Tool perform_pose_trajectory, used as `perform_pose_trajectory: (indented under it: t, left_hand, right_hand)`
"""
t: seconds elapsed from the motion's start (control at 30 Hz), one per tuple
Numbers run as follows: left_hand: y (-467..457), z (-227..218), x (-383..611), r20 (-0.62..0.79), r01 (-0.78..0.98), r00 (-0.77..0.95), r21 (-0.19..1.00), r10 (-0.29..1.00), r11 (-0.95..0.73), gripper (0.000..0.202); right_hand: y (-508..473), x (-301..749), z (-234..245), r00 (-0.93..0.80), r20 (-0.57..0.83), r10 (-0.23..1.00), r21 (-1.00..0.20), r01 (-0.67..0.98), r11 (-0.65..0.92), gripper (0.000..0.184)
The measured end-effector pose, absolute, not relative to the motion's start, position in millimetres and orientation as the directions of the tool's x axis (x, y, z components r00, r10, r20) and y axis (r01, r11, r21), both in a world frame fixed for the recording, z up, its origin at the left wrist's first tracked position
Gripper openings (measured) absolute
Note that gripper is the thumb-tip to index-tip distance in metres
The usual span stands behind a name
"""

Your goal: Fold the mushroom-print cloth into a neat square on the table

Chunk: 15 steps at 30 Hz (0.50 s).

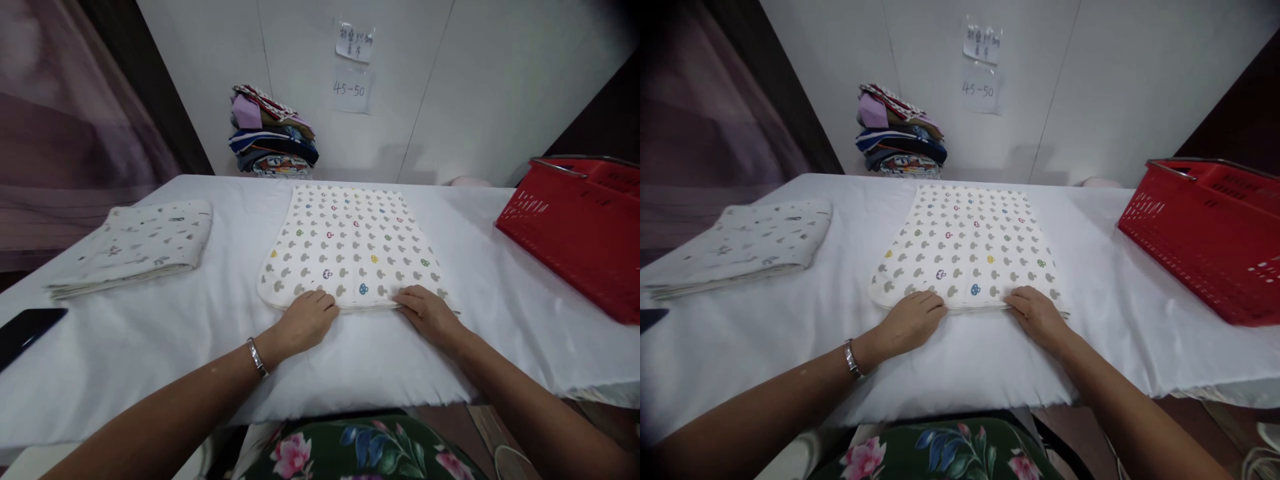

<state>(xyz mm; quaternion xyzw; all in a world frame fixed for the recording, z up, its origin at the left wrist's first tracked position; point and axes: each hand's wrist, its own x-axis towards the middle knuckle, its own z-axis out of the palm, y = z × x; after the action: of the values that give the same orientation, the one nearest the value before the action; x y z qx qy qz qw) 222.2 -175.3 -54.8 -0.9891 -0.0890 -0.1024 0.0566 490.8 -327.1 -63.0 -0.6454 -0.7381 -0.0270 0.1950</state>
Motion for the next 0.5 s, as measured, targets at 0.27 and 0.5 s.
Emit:
perform_pose_trajectory:
  t: [0.27,0.5]
  left_hand:
    - [-177.4,-56.5,225.9,0.229,0.218,0.956,-0.139,0.183,-0.966,0.017]
    - [-171.6,-56.9,226.2,0.293,0.242,0.931,-0.047,0.218,-0.969,0.019]
  right_hand:
    - [-327.3,490.4,-63.0,-0.075,0.307,0.949,-0.234,0.96,0.151,0.027]
    - [-326.4,490.8,-63.9,-0.072,0.319,0.945,-0.243,0.958,0.155,0.026]
